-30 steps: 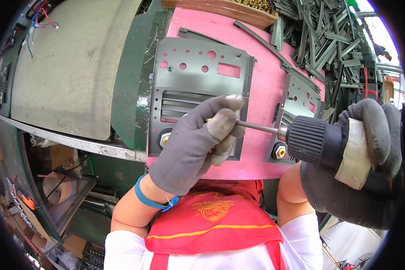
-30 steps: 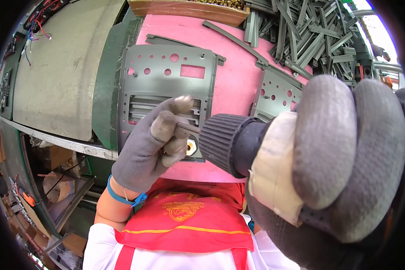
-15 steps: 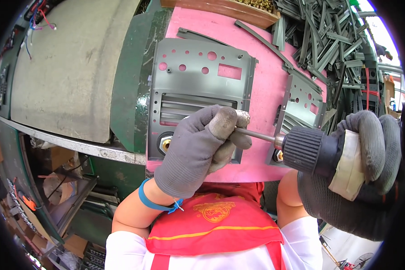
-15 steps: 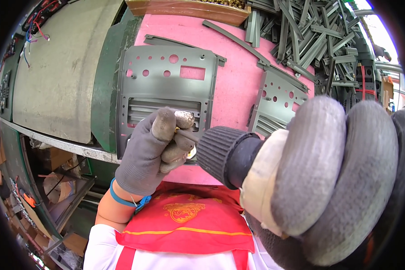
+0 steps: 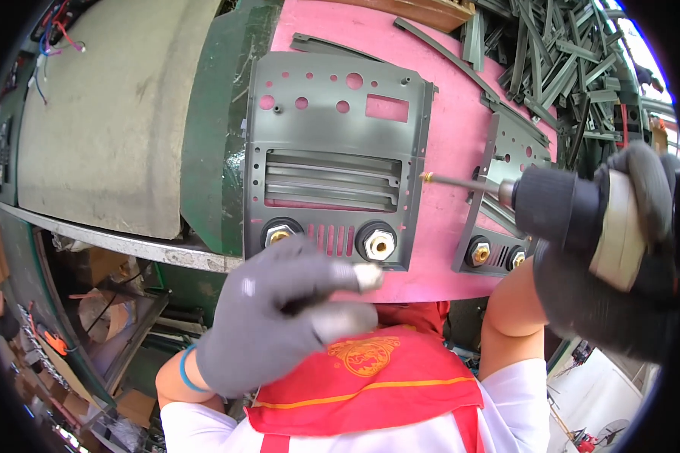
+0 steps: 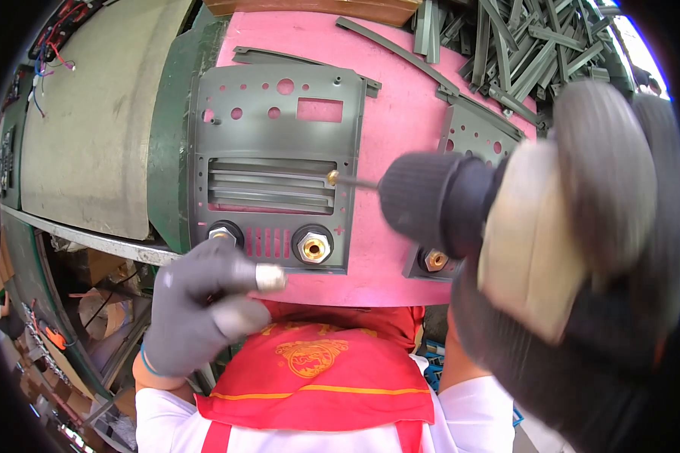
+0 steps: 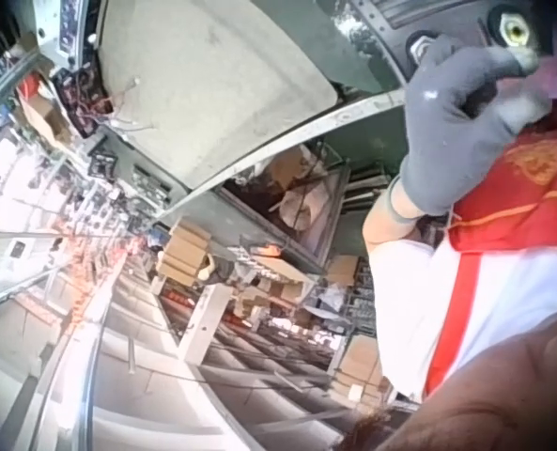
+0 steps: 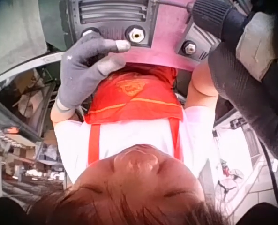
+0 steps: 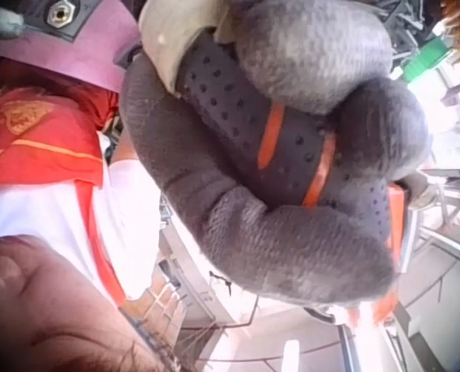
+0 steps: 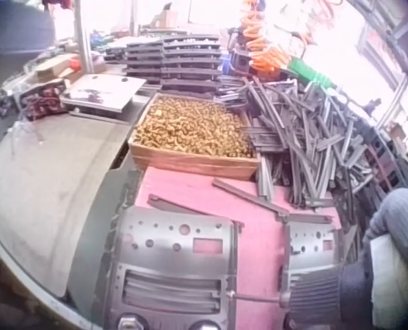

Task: Assemble metal plates and components into a housing using an electric screwdriver.

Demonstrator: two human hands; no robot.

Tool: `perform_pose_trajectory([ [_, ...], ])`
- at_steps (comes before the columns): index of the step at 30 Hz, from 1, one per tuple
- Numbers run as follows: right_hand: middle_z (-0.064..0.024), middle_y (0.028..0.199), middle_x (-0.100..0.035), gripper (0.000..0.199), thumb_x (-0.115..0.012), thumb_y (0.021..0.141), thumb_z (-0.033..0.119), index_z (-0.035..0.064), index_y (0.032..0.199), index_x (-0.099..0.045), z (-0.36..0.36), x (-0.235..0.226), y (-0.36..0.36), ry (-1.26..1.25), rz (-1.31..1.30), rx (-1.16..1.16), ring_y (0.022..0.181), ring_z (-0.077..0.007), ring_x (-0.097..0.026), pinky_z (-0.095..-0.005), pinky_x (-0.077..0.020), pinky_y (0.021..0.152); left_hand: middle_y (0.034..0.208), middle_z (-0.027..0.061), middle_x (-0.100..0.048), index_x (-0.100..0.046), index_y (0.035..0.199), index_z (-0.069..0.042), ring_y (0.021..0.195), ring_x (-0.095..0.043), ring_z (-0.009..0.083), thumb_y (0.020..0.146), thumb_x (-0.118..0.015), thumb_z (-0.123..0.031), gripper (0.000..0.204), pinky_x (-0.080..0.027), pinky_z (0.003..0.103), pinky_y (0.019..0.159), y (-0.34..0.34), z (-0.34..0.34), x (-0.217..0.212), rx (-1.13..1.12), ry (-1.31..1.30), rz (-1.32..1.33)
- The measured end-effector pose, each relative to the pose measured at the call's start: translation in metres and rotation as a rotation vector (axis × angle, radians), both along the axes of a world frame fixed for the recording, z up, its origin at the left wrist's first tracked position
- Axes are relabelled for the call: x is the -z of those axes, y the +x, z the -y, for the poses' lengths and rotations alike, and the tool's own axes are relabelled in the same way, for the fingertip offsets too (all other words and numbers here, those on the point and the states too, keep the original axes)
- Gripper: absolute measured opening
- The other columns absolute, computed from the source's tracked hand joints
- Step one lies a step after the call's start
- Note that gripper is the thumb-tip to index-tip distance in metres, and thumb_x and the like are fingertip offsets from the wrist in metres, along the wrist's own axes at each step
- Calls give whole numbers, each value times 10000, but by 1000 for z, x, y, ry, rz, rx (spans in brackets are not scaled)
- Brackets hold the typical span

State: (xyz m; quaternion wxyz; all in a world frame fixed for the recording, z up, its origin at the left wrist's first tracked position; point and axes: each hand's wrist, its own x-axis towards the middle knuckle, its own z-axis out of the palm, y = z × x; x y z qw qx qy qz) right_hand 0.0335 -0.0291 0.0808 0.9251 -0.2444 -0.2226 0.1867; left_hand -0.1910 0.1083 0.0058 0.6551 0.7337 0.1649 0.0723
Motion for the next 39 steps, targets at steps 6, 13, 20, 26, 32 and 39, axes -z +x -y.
perform_pose_trajectory([
  [6, 37, 647, -462, 246, -687, 686, 25, 122, 791, -487, 33, 10, 44, -35, -19, 42, 595, -86, -468, -224, -403, 626, 654, -5, -443, -739, 1079, -102, 529, -465, 161, 718, -839, -219, 392, -356, 280, 452, -22, 22, 31, -23, 975, -62],
  [13, 37, 648, -455, 241, -683, 695, 32, 123, 788, -480, 62, 12, 63, -105, -9, 86, 594, -91, -466, -227, -396, 623, 621, 2, -506, -745, 979, -90, 519, -521, 188, 639, -862, -153, 365, -377, 311, 464, -43, 16, -19, 57, 936, -125],
  [20, 38, 649, -449, 237, -678, 703, 39, 124, 785, -473, 25, 17, 40, -163, 10, 74, 593, -95, -463, -229, -389, 620, 608, 15, -478, -745, 911, -99, 527, -506, 223, 613, -861, -174, 328, -360, 345, 477, -19, 7, -12, -5, 923, -199],
  [26, 39, 650, -443, 234, -674, 710, 45, 126, 782, -467, 5, 27, 34, -222, 9, 71, 592, -99, -461, -231, -384, 618, 629, -12, -427, -757, 972, -114, 519, -475, 152, 669, -845, -198, 326, -334, 295, 428, -8, -8, 13, -39, 1009, -84],
  [32, 39, 651, -437, 231, -670, 718, 51, 127, 779, -461, 4, 24, 40, -262, 4, 52, 591, -103, -459, -233, -378, 616, 617, -14, -425, -757, 973, -121, 504, -465, 153, 658, -850, -191, 336, -337, 289, 419, -13, -6, 11, -49, 971, -91],
  [39, 40, 653, -431, 228, -665, 726, 58, 128, 776, -454, -19, 34, 23, -306, 24, 23, 590, -108, -457, -236, -371, 613, 627, 21, -504, -742, 955, -103, 540, -514, 215, 610, -859, -152, 367, -372, 337, 478, -13, -4, 4, -21, 879, -184],
])
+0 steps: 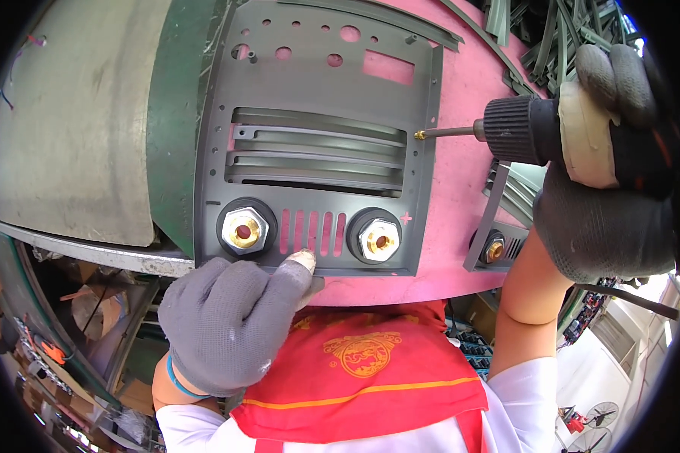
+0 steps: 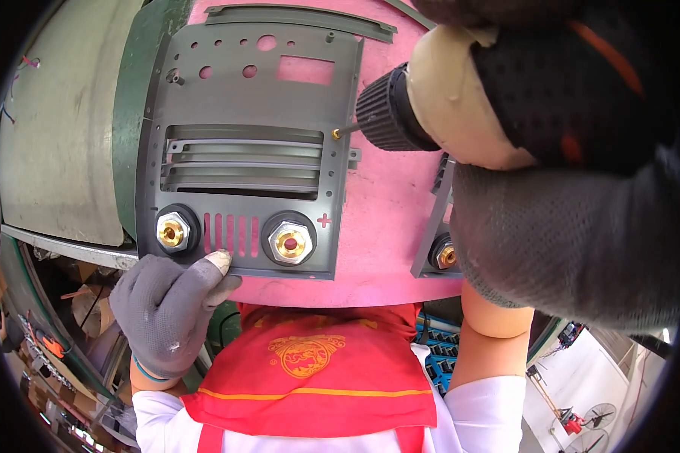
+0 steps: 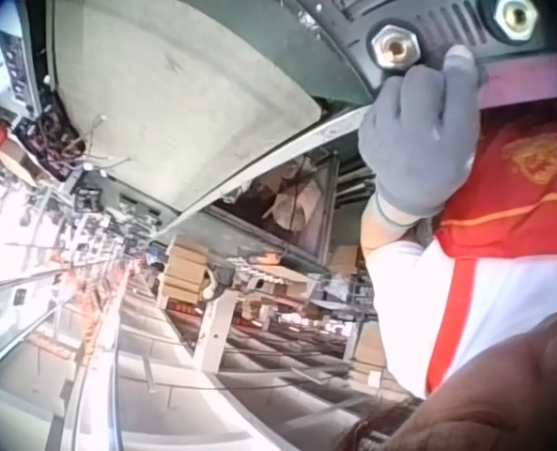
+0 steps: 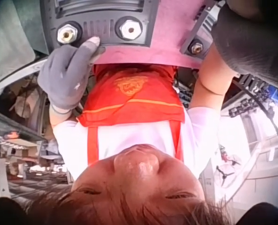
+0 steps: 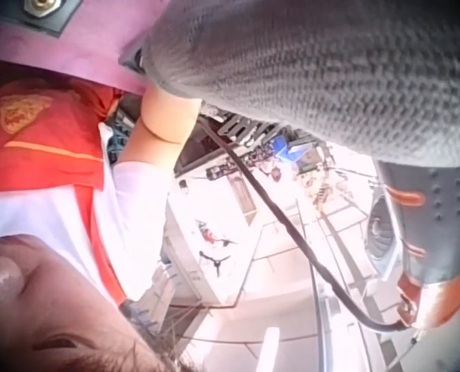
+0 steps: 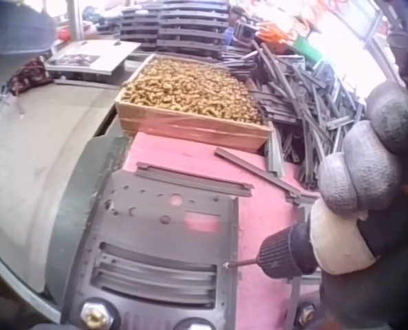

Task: Assemble metal plates and components into a housing using an electric screwdriver.

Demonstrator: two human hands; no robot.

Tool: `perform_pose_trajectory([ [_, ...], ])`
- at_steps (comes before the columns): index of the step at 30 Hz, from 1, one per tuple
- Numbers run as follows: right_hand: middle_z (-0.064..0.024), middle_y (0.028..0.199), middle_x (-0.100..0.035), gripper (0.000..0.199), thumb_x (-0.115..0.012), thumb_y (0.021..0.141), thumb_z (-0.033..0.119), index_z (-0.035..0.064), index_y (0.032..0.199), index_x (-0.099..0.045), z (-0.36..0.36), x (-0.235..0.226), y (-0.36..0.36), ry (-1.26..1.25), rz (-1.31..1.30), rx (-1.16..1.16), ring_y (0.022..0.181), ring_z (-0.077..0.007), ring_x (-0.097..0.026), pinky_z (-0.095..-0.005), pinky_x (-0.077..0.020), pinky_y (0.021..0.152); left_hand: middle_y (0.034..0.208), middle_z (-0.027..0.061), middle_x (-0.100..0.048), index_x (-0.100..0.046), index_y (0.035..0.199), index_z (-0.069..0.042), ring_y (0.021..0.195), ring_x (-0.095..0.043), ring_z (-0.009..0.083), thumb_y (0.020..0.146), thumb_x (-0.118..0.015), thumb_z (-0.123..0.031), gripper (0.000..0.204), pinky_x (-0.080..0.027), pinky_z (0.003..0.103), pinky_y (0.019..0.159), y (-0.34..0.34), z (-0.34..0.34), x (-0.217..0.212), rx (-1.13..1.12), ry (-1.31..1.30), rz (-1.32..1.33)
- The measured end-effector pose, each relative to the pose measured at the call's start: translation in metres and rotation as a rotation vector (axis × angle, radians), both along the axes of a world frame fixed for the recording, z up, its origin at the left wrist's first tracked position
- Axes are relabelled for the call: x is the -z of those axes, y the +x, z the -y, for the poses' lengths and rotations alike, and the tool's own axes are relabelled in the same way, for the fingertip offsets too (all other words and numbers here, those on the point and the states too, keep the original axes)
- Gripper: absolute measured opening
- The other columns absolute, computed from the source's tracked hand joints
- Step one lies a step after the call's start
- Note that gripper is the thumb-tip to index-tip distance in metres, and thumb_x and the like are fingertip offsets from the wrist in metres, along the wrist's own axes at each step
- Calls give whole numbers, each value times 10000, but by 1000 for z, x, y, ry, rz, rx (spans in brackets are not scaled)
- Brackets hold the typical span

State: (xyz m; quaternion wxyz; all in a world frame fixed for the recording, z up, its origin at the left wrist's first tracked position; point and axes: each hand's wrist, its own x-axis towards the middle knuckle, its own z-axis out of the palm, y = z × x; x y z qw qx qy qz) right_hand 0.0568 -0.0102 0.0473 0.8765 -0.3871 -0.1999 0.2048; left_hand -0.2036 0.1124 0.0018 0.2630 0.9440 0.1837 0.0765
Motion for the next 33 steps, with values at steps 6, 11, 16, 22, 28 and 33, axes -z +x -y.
perform_pose_trajectory([
  [6, 40, 654, -425, 226, -661, 733, 64, 129, 773, -448, -6, 2, 2, -37, 7, -14, 589, -112, -455, -238, -366, 611, 627, 22, -499, -738, 958, -99, 533, -510, 217, 605, -862, -156, 378, -367, 339, 468, -1, -1, -1, 9, -2, 16],
  [11, 41, 655, -421, 225, -658, 739, 69, 130, 771, -443, -5, 4, 13, -66, 12, -19, 588, -115, -453, -239, -361, 609, 622, -8, -384, -737, 967, -121, 520, -460, 147, 699, -797, -185, 282, -325, 299, 417, 1, -5, 7, 38, 54, 47],
  [16, 41, 655, -416, 225, -655, 745, 74, 131, 769, -438, -22, 7, 5, -79, 23, -34, 587, -119, -451, -241, -356, 607, 638, -3, -396, -731, 991, -123, 528, -475, 147, 709, -769, -159, 287, -333, 300, 416, 8, -7, 9, 60, 59, 66],
  [22, 42, 656, -410, 225, -651, 753, 80, 132, 766, -433, -19, 4, 21, -98, 33, -46, 586, -123, -449, -243, -351, 604, 629, 14, -458, -731, 937, -99, 526, -496, 200, 628, -855, -157, 337, -351, 328, 455, 8, -4, -1, 24, 17, 27],
  [28, 42, 657, -405, 225, -647, 760, 86, 133, 763, -427, -10, -3, 14, -109, 50, -44, 585, -127, -447, -245, -345, 602, 624, 16, -473, -731, 915, -93, 521, -500, 201, 632, -854, -186, 323, -351, 327, 459, 10, -9, -14, 2, 28, 78],
  [33, 42, 658, -400, 226, -643, 766, 91, 134, 761, -422, -36, 0, -4, -115, 72, -49, 584, -130, -445, -247, -340, 600, 624, 18, -478, -732, 906, -103, 520, -502, 206, 643, -850, -199, 304, -351, 329, 461, 3, -12, -5, 25, 24, 78],
])
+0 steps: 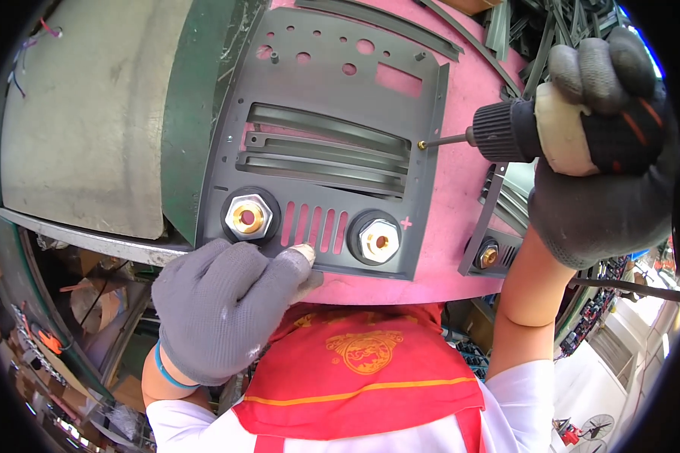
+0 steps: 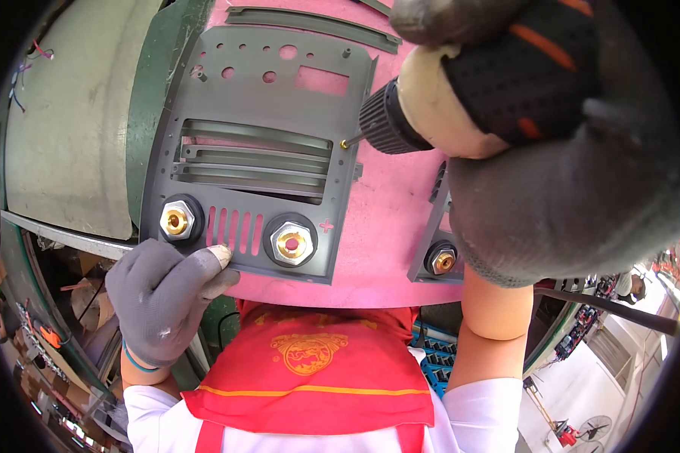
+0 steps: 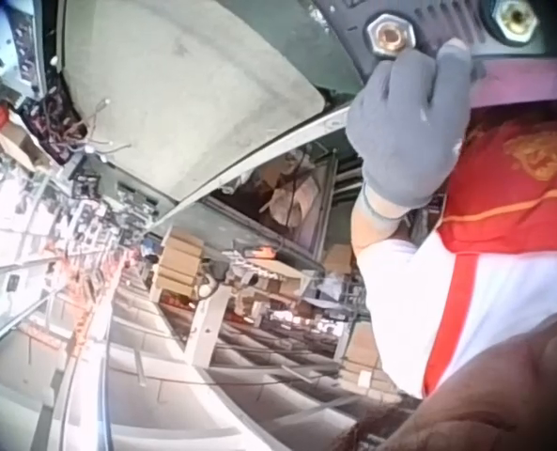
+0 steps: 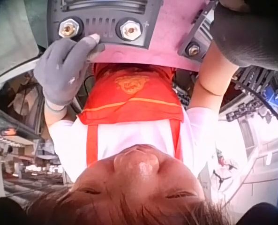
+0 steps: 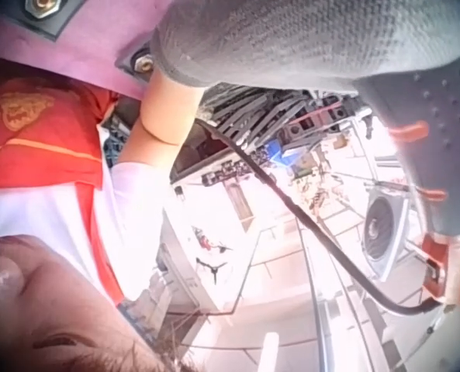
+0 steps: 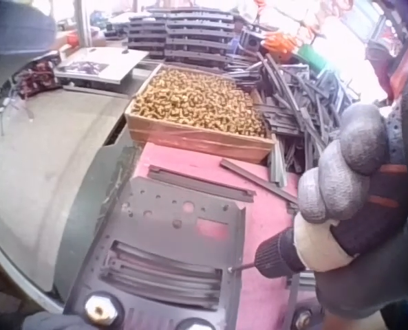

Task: Assemble metal plates and components into a housing using an electric screwdriver.

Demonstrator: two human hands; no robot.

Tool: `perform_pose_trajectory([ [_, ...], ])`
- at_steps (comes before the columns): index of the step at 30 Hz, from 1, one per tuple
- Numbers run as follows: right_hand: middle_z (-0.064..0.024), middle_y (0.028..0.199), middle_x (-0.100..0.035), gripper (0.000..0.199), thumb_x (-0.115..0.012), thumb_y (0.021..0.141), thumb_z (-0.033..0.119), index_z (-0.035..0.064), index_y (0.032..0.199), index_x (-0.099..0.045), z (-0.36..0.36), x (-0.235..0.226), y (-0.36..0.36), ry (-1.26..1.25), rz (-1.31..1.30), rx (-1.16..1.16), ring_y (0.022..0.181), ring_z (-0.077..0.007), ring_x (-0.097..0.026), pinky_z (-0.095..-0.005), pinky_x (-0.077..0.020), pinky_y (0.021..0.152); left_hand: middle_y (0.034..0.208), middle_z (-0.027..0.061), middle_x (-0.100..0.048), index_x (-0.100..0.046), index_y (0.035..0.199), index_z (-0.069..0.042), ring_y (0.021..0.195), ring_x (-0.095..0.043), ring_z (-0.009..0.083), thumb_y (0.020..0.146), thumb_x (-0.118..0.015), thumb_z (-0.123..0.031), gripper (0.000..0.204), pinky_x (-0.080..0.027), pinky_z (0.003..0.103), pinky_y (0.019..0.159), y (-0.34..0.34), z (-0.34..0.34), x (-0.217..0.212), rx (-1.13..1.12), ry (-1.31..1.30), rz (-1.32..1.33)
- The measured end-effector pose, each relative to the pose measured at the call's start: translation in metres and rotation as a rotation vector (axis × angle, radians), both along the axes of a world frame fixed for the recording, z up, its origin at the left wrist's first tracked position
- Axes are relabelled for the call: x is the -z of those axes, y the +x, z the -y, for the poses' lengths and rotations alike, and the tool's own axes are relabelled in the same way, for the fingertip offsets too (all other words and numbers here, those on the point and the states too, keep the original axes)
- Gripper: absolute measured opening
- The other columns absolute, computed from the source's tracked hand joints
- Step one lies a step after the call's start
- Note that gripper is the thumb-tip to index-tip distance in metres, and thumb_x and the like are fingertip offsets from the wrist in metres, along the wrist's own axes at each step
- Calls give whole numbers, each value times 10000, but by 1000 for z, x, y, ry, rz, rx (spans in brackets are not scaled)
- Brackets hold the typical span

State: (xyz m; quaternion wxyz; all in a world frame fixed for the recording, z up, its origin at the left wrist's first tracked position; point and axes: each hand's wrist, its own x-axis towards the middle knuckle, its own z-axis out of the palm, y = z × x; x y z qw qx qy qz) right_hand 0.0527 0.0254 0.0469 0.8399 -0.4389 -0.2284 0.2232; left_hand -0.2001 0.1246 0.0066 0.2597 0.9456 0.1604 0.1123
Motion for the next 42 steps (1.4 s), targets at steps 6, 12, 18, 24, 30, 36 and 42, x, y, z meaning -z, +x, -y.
perform_pose_trajectory([
  [6, 43, 659, -395, 227, -639, 773, 97, 136, 758, -416, -4, 3, -5, -44, 13, -4, 583, -134, -443, -249, -335, 598, 628, 36, -466, -720, 997, -127, 528, -502, 233, 679, -843, -214, 353, -367, 353, 471, 5, -5, -1, 71, -60, -114],
  [12, 44, 660, -389, 229, -635, 780, 103, 137, 755, -410, -15, 4, -6, -106, 45, -28, 582, -138, -441, -251, -329, 595, 776, 78, -592, -683, 1152, -133, 665, -613, 265, 793, -755, -312, 407, -475, 382, 568, 101, -53, 33, 201, 190, 80],
  [18, 45, 667, -440, 203, -658, 728, 111, 130, 768, -460, -2, 8, 15, -141, -143, -118, 600, -108, -474, -224, -338, 610, 839, 42, -614, -633, 1259, -103, 748, -647, 219, 848, -660, -416, 517, -508, 359, 614, 105, -44, 48, 276, 461, -208],
  [24, 45, 667, -449, 197, -656, 718, 105, 127, 771, -468, 6, 12, 19, -84, -84, -119, 601, -101, -477, -221, -345, 613, 849, 40, -606, -632, 1259, -109, 747, -639, 209, 840, -668, -404, 514, -503, 358, 630, 106, -45, 54, 275, 422, -130],
  [30, 44, 667, -458, 192, -654, 709, 98, 125, 775, -476, 20, 7, 23, 14, -16, -111, 602, -95, -481, -218, -352, 616, 842, 45, -610, -645, 1218, -123, 738, -636, 231, 824, -680, -405, 486, -500, 368, 631, 104, -48, 55, 278, 434, -85],
  [36, 44, 667, -467, 189, -653, 700, 92, 123, 779, -484, 50, -18, 26, 165, 86, -82, 603, -88, -484, -215, -359, 618, 780, 48, -583, -651, 1229, -89, 679, -604, 187, 942, -630, -324, 371, -465, 328, 580, 104, -48, 59, 140, 44, 352],
  [42, 43, 668, -476, 187, -651, 691, 85, 120, 782, -492, 52, -28, -2, 319, 191, -47, 604, -82, -487, -211, -367, 621, 873, -12, -536, -609, 1273, 26, 654, -405, 45, 979, -454, -209, 407, -358, 205, 553, 65, -22, -9, -306, -1652, -1],
])
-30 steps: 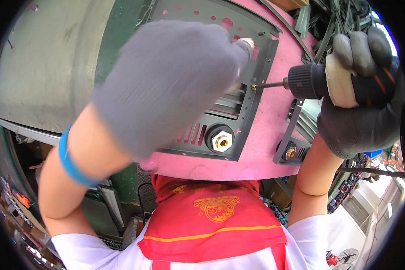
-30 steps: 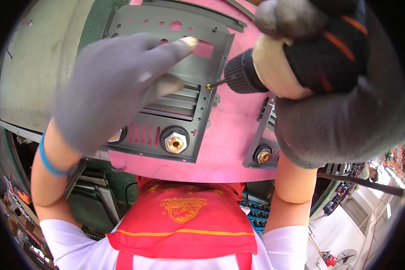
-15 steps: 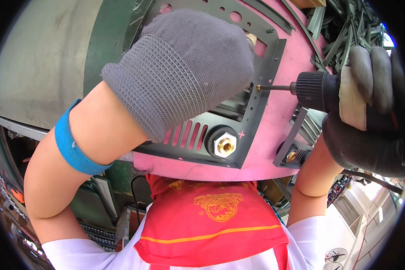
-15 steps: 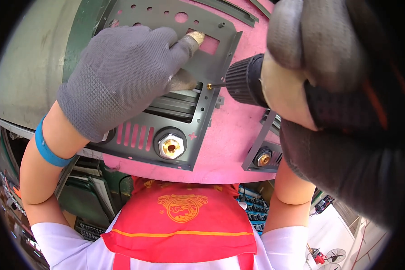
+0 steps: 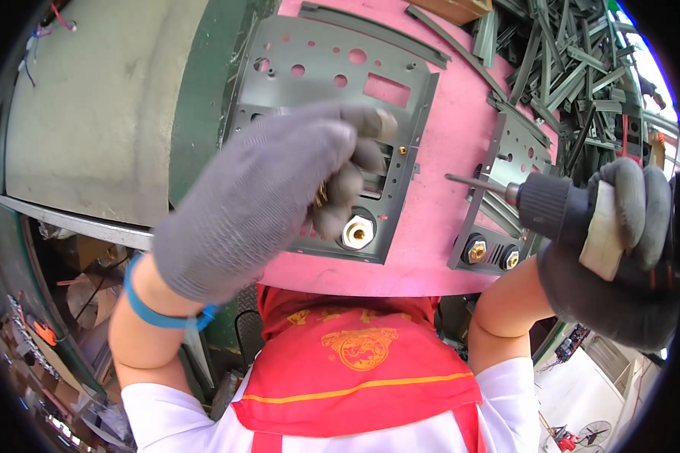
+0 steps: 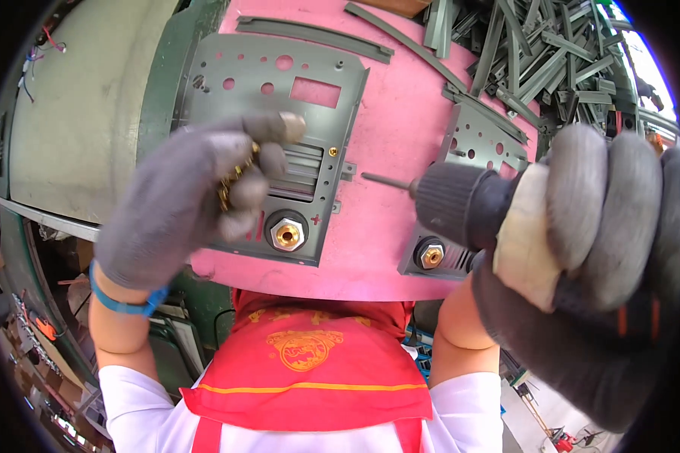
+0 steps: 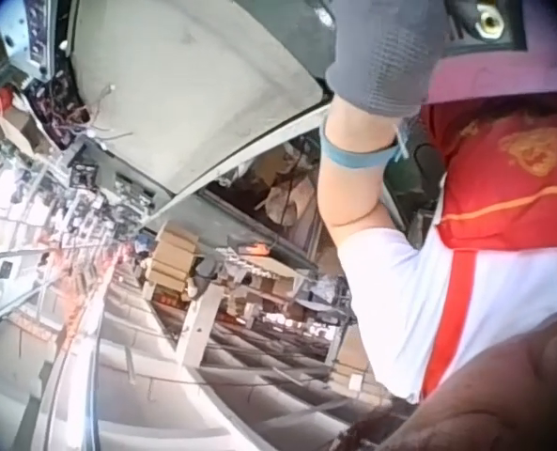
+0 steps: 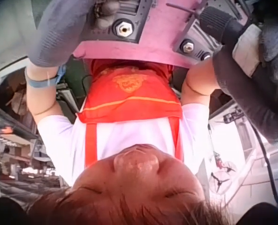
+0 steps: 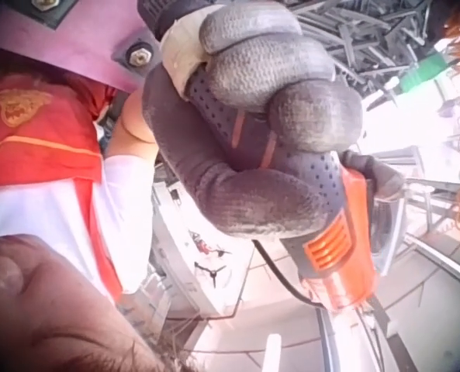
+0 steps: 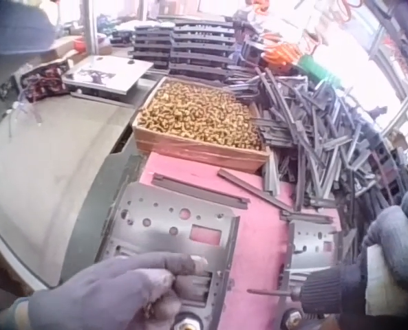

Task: Assemble metal plates and components into a housing using an electric screwdriver.

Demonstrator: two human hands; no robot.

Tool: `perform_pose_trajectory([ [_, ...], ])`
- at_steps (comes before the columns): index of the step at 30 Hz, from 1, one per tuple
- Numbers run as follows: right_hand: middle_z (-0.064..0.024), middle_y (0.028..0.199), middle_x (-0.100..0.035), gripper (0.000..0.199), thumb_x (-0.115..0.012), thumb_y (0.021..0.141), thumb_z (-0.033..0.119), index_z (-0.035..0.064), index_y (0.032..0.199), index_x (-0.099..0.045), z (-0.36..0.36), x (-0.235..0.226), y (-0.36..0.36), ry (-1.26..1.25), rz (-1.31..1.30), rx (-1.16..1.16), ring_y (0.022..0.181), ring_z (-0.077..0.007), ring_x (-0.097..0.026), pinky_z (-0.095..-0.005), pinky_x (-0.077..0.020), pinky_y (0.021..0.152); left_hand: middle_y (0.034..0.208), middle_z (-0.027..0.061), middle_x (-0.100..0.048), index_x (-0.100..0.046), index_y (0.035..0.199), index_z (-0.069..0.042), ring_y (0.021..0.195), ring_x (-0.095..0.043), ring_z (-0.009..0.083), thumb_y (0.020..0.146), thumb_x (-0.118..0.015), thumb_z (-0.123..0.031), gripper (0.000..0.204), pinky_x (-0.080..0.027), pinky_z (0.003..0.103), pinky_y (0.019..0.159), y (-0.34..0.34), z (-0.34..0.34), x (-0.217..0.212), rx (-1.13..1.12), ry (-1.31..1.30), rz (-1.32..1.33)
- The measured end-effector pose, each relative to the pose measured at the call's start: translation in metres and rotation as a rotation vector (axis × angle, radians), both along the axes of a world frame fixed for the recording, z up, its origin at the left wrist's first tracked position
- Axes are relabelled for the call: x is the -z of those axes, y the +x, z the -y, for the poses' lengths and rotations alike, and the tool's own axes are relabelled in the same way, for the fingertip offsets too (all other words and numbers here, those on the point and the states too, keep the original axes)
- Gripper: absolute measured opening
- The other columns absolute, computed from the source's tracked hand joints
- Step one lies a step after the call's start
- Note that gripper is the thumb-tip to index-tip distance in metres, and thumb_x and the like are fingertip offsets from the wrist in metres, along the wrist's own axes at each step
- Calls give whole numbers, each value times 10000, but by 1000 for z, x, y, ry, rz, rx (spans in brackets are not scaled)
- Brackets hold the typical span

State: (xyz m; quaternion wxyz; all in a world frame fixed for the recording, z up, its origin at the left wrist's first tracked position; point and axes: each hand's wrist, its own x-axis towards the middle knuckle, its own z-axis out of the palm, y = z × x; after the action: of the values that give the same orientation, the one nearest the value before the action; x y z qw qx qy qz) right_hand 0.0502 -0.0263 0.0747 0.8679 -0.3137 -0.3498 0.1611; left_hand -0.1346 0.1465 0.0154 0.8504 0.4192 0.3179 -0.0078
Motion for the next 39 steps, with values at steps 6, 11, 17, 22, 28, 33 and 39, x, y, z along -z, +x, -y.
perform_pose_trajectory([
  [6, 43, 665, -490, 185, -655, 679, 75, 125, 770, -502, -9, -7, -14, 50, 3, 1, 609, -80, -494, -212, -383, 622, 1018, 58, -624, -469, 1394, 30, 651, -395, 56, 1004, -485, -193, 450, -363, 226, 560, 6, 29, 15, 11, -170, 161],
  [11, 45, 661, -509, 186, -664, 665, 63, 134, 749, -514, -10, -16, -18, 44, -54, -22, 616, -82, -504, -216, -406, 622, 988, 63, -656, -528, 1326, 11, 634, -404, 55, 1022, -550, -281, 422, -345, 215, 518, 8, 32, 22, 60, -302, 237],
  [17, 46, 656, -531, 190, -674, 648, 48, 144, 722, -529, -8, -20, -26, 38, -145, -32, 625, -84, -516, -221, -434, 622, 911, 28, -641, -591, 1204, -5, 577, -360, 48, 1013, -584, -310, 360, -306, 204, 484, 14, 45, 24, -125, -310, 212],
  [22, 44, 652, -527, 186, -646, 666, 25, 143, 722, -514, -6, -20, -25, 7, -175, -86, 629, -89, -509, -226, -422, 650, 847, -15, -574, -606, 1203, -10, 571, -352, 45, 1032, -538, -369, 403, -294, 204, 487, 11, 42, 32, -67, -400, 264],
  [28, 41, 646, -520, 189, -603, 692, -10, 140, 721, -492, -5, -18, -25, -62, -235, -189, 634, -97, -498, -234, -404, 693, 788, -39, -489, -594, 1205, -14, 545, -301, 41, 1043, -473, -456, 486, -256, 205, 467, 12, 42, 22, 15, -405, 204],
  [33, 44, 645, -505, 201, -580, 705, -17, 151, 712, -468, -9, -15, -27, -1, -239, -241, 630, -95, -486, -239, -400, 715, 852, -19, -569, -587, 1256, 14, 578, -350, 47, 1042, -513, -396, 468, -306, 196, 498, 10, 42, 26, -29, -503, 269],
  [39, 36, 651, -494, 183, -601, 722, 4, 138, 733, -477, -16, -9, -32, 98, -229, -173, 609, -101, -491, -248, -412, 675, 874, -6, -576, -552, 1330, 13, 589, -352, 49, 1056, -492, -355, 463, -307, 202, 502, 5, 46, 22, -72, -569, 282],
])
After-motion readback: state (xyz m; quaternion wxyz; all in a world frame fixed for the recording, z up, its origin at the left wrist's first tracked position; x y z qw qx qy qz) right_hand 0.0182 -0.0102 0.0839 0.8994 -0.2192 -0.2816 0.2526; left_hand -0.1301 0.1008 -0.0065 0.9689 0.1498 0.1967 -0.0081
